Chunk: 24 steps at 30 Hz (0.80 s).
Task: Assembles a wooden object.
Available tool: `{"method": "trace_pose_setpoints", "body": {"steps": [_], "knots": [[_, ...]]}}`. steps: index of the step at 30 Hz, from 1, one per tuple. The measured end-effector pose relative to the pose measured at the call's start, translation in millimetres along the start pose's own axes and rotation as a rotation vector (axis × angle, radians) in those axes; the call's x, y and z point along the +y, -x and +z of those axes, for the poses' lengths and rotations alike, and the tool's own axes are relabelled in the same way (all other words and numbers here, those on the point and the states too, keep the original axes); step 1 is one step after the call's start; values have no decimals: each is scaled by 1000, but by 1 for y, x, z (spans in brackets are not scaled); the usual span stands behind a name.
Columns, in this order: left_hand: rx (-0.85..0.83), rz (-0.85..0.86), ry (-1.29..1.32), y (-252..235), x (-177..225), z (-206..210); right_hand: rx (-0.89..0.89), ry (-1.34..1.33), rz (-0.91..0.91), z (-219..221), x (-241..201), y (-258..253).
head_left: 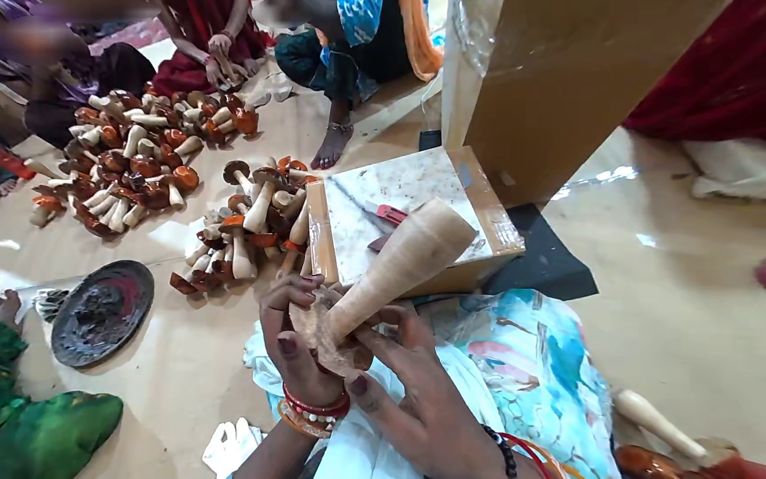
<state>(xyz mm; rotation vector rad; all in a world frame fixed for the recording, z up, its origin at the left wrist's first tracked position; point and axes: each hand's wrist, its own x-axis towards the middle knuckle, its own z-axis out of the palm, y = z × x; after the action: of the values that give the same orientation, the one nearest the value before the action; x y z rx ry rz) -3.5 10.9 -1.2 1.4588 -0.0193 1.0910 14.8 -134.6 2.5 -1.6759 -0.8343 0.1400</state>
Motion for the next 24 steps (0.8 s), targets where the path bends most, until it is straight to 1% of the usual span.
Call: {"method": "trace_pose_setpoints", "body": {"steps": [5,7,10,13,15,16,17,18,19,21,22,24], "knots": [[-34,123,-157,-1,-5,-3,-31,-109,88,1,0,4],[-54,194,-245,-1,-6,-5,-31,-136,98,1,-1,4],[-127,333,-390,-3,-5,-10,-34,-213,110,0,-3,3],[-212,459,-476,-5,-3,-18,-86,-363,176,-7,-7,2],[-251,490,-492,-10,1,-23,-147,-514,201,-14,-7,1],[-253,473,-493,-13,1,-25,-185,-601,195,-17,-6,0],[-237,425,-473,-17,-1,-28,-230,-694,167,-21,-7,0],[-208,318,-398,-20,-5,-28,-260,-770,122,-26,-8,-2],[-182,161,-244,-21,-9,-28,-243,-794,70,-32,-10,-3],[-124,-182,187,-23,-12,-23,-114,-749,-41,-43,-13,-8],[-113,-325,396,-22,-12,-21,-19,-692,-79,-48,-13,-10],[-141,-555,714,-17,-12,-23,150,-513,-118,-53,-13,-12]]}}
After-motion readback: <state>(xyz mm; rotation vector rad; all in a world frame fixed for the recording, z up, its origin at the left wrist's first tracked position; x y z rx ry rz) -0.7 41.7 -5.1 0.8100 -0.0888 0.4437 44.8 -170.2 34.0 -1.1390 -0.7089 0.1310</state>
